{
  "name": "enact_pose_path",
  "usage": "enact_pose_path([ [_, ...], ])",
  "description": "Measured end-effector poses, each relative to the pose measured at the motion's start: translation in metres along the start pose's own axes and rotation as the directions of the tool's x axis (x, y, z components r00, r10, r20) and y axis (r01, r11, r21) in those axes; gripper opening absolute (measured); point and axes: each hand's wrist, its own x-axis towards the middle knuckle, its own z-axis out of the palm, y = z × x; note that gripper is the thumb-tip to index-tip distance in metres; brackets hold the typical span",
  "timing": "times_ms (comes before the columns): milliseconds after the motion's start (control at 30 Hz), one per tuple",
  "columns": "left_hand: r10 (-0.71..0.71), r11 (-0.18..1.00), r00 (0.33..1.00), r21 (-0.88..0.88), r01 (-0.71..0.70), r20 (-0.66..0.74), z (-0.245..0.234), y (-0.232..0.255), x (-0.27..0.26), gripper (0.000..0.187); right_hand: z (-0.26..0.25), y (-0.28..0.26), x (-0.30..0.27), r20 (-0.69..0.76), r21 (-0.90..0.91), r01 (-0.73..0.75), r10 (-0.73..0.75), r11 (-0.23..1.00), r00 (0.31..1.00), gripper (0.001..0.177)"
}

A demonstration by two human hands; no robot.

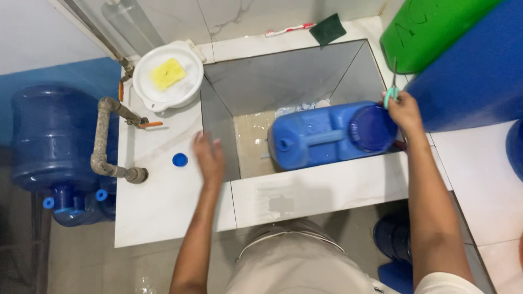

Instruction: The person cleans a large blue plastic container in a sink. They use scissors to cut the container's cap, then scrub the exterior and interior with a sponge and a toothbrush. The person rinses the container with water from the tap and uses a long metal rod to clean the inside. Finally, they rinse the cap and place it back on the container.

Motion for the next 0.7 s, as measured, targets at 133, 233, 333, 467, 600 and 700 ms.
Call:
enact_pose_path([
  [133,0.018,0.827,0.983,-0.554,0.089,0.184,0.081,0.11,-0.015,0.035,0.056,-0.06,-0.062,0.025,0.048,0.3,-0.301,0.953,0.953,0.03],
  [233,0.036,0.776,0.974,-0.621,0.112,0.221,0.118,0.152,-0.023,0.036,0.109,-0.103,-0.119,-0.002,-0.389,0.321,-0.349,0.864,0.937,0.035],
  [333,-0.072,0.776,0.974,-0.602,0.191,0.216,0.128,0.15,-0.032,0.04,0.142,-0.121,-0.157,0.075,0.078,0.133,-0.139,0.988,0.987,0.029],
  [467,-0.233,0.777,0.954,-0.554,0.299,0.189,0.138,0.123,-0.065,0.045,0.183,-0.132,-0.177,-0.157,0.411,0.511,-0.494,0.755,0.855,0.027],
  [600,-0.349,0.683,0.864,-0.534,0.499,0.363,0.125,0.104,-0.109,0.066,0.187,-0.164,-0.123,0.457,0.18,0.255,-0.31,0.95,0.834,0.04],
  [700,-0.29,0.782,0.88,-0.438,0.444,0.375,0.1,0.095,-0.106,0.075,0.214,-0.184,-0.078,0.809,0.22,0.203,-0.294,0.954,0.509,0.04],
])
